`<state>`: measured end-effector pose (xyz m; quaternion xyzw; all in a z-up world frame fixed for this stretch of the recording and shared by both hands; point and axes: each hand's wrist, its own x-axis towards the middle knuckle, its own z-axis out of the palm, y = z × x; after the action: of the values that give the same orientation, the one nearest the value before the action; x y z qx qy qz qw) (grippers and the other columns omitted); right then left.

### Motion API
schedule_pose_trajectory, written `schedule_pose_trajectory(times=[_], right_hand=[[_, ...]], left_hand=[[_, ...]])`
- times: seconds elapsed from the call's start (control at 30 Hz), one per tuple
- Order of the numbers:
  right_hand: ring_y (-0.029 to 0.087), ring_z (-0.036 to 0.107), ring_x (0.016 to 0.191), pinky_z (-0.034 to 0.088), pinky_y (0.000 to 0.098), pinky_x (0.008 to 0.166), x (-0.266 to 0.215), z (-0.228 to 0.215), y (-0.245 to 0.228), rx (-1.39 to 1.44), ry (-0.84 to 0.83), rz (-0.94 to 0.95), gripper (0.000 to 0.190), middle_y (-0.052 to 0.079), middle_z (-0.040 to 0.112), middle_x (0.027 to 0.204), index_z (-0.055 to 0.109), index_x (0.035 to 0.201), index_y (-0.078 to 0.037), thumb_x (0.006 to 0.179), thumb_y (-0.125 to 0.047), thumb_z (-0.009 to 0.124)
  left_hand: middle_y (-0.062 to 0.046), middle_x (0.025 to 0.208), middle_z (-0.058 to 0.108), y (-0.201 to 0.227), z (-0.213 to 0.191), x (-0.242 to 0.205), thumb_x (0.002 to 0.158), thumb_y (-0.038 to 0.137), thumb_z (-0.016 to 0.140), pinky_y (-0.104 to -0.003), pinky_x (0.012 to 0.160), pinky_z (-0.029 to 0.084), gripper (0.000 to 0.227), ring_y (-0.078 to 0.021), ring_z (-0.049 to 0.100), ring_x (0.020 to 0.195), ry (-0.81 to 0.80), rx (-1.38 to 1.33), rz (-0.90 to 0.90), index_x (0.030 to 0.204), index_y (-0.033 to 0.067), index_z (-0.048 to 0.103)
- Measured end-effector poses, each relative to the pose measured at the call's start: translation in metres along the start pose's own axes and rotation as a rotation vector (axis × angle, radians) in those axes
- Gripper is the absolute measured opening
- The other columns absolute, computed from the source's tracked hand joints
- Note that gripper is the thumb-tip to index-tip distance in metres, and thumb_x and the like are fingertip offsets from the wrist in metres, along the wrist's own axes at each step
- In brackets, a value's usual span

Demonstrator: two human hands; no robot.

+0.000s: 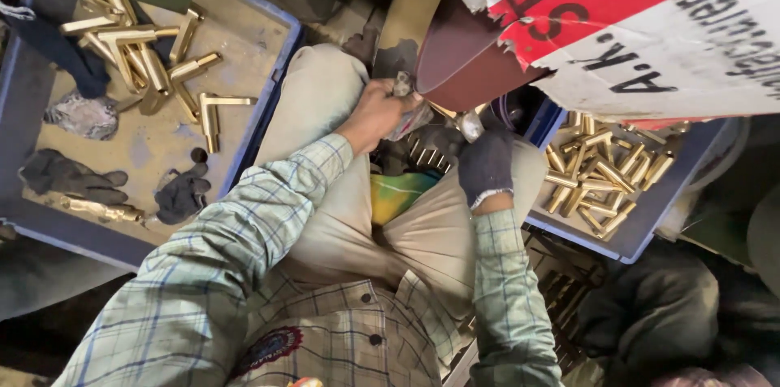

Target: The person sits cross-legged and repeatedly picks up brass L-shaped metal fittings from a blue bin, rubs them against a rotating grinding wheel, and places them into a second bin. The process is repeated continuously throughout the clip.

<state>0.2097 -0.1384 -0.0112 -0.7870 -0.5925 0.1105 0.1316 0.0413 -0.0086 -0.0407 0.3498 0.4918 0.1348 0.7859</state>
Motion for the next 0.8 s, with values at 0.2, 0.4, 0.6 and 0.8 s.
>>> schedule_pose_trajectory(times=[0.2, 0.4, 0.6, 0.8], right_hand=[[0.012, 0.064, 0.078, 0.054, 0.0288, 0.065, -0.021, -0.024, -0.041, 0.979, 0.167, 0.414, 0.025, 0.006, 0.07, 0.097, 0.067, 0.122, 0.004, 0.103, -0.011, 0.063], [0.015, 0.066, 0.08, 0.055, 0.0297, 0.065, -0.005, -0.017, -0.037, 0.966, 0.131, 0.409, 0.025, 0.008, 0.07, 0.1, 0.064, 0.12, 0.004, 0.101, -0.012, 0.066], [0.025, 0.069, 0.088, 0.055, 0.0375, 0.076, 0.014, -0.015, -0.021, 0.454, 0.001, 0.165, 0.029, 0.017, 0.072, 0.103, 0.069, 0.111, 0.005, 0.084, -0.003, 0.072], [0.033, 0.069, 0.109, 0.053, 0.0408, 0.097, -0.017, -0.014, -0.035, 0.723, 0.242, 0.176, 0.033, 0.019, 0.072, 0.119, 0.064, 0.127, 0.006, 0.096, -0.004, 0.063]], left_hand=[[-0.004, 0.105, 0.076, -0.007, -0.017, -0.027, 0.096, 0.008, 0.068, -0.028, 0.085, 0.055, 0.021, -0.0098, 0.066, 0.092, -0.198, 0.042, 0.345, 0.116, -0.001, 0.071], [-0.004, 0.1, 0.076, -0.004, -0.016, -0.019, 0.098, 0.011, 0.069, -0.028, 0.082, 0.055, 0.019, -0.009, 0.065, 0.088, -0.132, 0.096, 0.31, 0.112, -0.0014, 0.073], [-0.006, 0.092, 0.076, 0.009, -0.012, -0.004, 0.096, 0.012, 0.07, -0.032, 0.073, 0.055, 0.018, -0.013, 0.068, 0.08, -0.014, 0.002, 0.049, 0.105, -0.0032, 0.073], [-0.003, 0.098, 0.074, -0.009, -0.028, -0.029, 0.096, 0.008, 0.069, -0.028, 0.08, 0.055, 0.017, -0.0088, 0.064, 0.087, -0.183, 0.055, 0.382, 0.11, -0.001, 0.072]])
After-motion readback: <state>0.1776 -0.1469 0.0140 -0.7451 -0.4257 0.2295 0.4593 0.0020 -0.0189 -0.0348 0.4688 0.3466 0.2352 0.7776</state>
